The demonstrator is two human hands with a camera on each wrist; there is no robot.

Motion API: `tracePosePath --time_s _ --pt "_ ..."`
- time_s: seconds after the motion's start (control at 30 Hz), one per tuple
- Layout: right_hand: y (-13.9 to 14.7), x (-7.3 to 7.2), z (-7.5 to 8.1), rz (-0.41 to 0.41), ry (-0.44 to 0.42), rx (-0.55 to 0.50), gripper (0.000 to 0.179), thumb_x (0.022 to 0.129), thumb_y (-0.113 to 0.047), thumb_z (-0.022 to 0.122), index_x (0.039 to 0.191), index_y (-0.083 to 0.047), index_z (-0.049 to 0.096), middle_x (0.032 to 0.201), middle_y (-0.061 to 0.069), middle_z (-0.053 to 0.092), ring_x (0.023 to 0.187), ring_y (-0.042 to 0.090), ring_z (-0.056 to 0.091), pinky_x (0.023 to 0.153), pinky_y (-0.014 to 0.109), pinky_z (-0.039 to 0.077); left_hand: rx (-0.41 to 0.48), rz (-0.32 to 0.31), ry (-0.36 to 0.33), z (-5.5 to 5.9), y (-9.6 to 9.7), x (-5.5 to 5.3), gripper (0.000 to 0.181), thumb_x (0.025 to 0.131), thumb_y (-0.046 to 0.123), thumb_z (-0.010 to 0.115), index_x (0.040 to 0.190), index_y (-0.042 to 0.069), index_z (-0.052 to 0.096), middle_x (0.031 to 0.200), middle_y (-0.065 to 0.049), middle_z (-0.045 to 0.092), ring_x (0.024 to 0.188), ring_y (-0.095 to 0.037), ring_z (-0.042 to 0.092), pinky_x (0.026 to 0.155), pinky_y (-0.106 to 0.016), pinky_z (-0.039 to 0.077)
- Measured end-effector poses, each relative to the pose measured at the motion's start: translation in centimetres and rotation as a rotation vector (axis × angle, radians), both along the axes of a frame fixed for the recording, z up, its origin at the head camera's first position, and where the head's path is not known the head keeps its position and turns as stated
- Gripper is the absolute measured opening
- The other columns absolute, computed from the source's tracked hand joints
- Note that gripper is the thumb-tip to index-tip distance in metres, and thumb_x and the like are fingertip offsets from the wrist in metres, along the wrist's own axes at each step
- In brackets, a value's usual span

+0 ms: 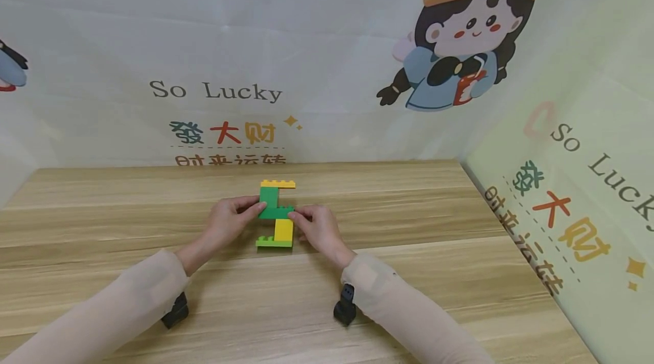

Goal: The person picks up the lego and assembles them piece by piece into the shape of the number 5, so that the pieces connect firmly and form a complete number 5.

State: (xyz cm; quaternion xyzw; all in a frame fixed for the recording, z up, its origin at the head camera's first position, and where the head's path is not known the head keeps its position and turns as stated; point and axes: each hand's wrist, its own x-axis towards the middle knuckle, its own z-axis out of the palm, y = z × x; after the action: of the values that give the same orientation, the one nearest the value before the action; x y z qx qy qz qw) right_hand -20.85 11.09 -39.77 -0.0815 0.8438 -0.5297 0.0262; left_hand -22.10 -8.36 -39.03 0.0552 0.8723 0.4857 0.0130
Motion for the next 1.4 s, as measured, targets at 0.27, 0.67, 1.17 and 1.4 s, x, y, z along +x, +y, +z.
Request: tracePosePath --time_s 0.27,0.67,1.17,1.4 --pt "0.0 -0.6 0.0 0.005 -0.032 0.002 0.024 0.092 -0.014 0.060 0.104 0.006 0.068 0.077 0.015 0.062 0.059 0.012 0.053 0.060 0.028 0.056 -0.011 0.006 -0.009 -0.1 0.1 -0.6 0.036 0.093 0.028 0.060 0.120 0.005 0.063 0.122 -0.013 0.062 0.100 -0.022 0.057 0.083 -0.036 0.049" --pt "0.0 -1.1 0.2 -0.009 -0.085 -0.002 0.023 0.093 -0.014 0.060 0.100 0.006 0.069 0.069 0.005 0.059 0.060 0.013 0.054 0.061 0.029 0.057 -0.049 -0.008 -0.003 -0.4 0.2 -1.4 0.036 0.092 0.030 0.060 0.117 0.003 0.065 0.122 -0.014 0.062 0.119 -0.030 0.054 0.098 -0.044 0.044" --pt "-0.1 -1.8 0.0 -0.042 -0.176 -0.028 0.025 0.094 -0.014 0.058 0.105 0.007 0.066 0.074 0.006 0.059 0.061 0.011 0.053 0.060 0.024 0.056 -0.090 -0.002 0.017 -0.8 0.4 -2.0 0.034 0.092 0.028 0.061 0.114 0.003 0.066 0.118 -0.014 0.064 0.117 -0.029 0.056 0.097 -0.043 0.045" --pt "-0.2 -1.8 0.1 -0.039 -0.191 -0.027 0.025 0.094 -0.014 0.057 0.104 0.007 0.066 0.072 0.006 0.058 0.060 0.010 0.052 0.058 0.024 0.055 -0.106 0.002 0.018 -1.0 0.5 -2.2 0.032 0.093 0.027 0.059 0.113 0.002 0.067 0.117 -0.014 0.065 0.116 -0.028 0.057 0.096 -0.043 0.046"
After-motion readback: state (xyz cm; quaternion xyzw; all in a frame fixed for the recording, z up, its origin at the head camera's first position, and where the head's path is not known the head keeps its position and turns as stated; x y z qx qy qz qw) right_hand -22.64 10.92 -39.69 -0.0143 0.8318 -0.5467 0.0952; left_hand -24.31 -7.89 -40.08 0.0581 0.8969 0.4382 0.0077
